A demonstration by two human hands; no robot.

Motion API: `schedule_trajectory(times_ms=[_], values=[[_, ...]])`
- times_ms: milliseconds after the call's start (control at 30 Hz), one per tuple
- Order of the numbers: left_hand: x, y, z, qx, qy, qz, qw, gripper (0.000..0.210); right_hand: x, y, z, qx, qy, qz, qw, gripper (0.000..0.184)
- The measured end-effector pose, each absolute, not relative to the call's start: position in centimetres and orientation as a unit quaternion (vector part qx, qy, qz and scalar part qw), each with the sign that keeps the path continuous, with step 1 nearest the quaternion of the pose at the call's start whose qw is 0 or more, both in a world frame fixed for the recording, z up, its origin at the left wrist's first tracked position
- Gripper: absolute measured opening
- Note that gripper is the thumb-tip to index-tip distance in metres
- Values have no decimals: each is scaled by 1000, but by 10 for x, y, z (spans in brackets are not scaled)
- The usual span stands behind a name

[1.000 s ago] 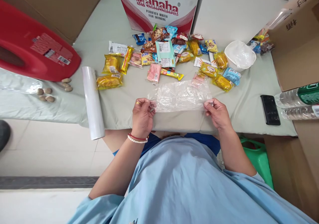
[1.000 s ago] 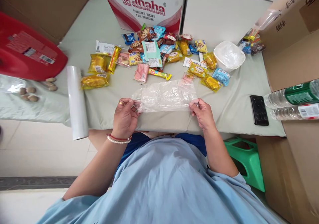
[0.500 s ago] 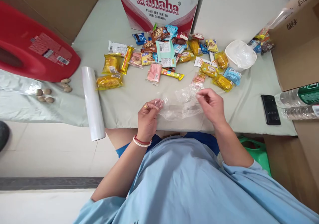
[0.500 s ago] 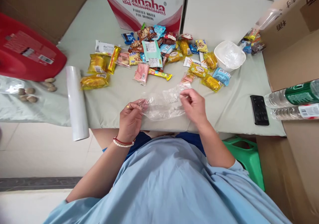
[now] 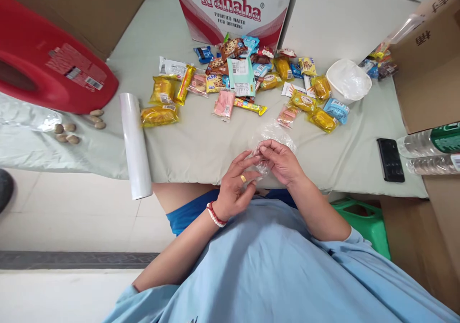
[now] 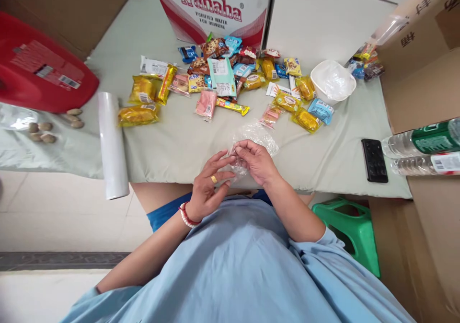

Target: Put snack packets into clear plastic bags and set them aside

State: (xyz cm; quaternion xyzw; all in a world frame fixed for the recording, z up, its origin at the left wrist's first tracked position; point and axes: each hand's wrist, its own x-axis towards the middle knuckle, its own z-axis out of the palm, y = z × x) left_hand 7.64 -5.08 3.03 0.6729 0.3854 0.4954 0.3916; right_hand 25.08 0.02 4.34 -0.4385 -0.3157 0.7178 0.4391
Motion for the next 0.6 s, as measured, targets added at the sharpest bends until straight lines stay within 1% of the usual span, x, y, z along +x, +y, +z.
schedule_trajectory(times_ms=[100, 133, 200, 267, 333, 467, 533, 600], values=[[80, -51, 32, 555, 446, 544, 444, 5, 257, -1, 43, -423, -311, 730, 437, 43], [81, -49, 32, 525, 463, 555, 450, 4, 258, -1, 43, -419, -312, 733, 436, 45], [84, -46, 33, 491, 487, 564, 451, 12, 258, -2, 43, -413, -314, 734, 438, 47], [86, -42, 33, 500, 496, 559, 437, 21, 257, -3, 43, -416, -315, 731, 439, 46], [87, -40, 33, 545, 490, 547, 405, 24, 255, -3, 43, -420, -313, 732, 436, 43], [90, -40, 31, 637, 458, 517, 343, 16, 257, -4, 44, -431, -309, 720, 447, 42], [90, -42, 28, 636, 463, 506, 353, 12, 260, -4, 42, -442, -309, 708, 456, 43], [89, -43, 26, 591, 478, 516, 394, 19, 265, -3, 40, -446, -311, 700, 463, 44]])
